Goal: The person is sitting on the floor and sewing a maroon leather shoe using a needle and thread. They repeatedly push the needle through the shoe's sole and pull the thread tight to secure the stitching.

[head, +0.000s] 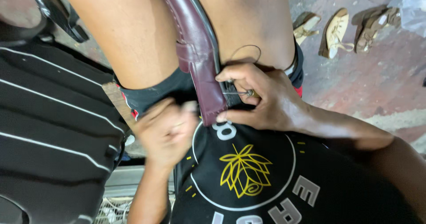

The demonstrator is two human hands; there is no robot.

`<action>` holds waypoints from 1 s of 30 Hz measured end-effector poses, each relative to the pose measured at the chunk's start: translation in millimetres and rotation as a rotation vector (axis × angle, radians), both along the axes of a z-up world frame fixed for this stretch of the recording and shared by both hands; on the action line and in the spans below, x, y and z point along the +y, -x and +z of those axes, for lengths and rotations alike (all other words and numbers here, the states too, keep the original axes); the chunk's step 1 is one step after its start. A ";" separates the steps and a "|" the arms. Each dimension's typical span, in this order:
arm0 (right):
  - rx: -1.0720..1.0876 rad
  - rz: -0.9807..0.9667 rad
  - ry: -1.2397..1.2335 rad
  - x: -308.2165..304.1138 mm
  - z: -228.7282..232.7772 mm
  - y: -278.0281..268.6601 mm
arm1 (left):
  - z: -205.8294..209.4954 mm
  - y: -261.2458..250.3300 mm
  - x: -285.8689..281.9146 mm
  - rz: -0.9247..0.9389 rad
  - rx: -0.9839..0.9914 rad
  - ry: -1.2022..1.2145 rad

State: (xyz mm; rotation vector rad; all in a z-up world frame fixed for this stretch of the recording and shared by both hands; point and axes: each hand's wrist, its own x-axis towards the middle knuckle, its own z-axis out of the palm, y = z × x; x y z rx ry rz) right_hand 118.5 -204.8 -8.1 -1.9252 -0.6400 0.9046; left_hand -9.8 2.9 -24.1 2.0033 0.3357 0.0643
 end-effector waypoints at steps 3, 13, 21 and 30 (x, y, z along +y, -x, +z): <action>0.085 -0.015 -0.043 2.5 -4.6 1.9 | -4.8 29.8 22.2 0.199 0.069 -0.098; 0.124 -0.045 -0.106 -2.1 -2.2 0.3 | -42.0 51.7 48.7 0.535 0.165 -0.116; 0.008 0.200 0.246 -19.5 13.0 -13.4 | 10.1 -8.5 5.5 -0.037 0.014 -0.183; -0.382 0.518 0.376 -14.7 50.1 -59.7 | -4.7 -24.6 -2.5 -0.307 0.076 -0.074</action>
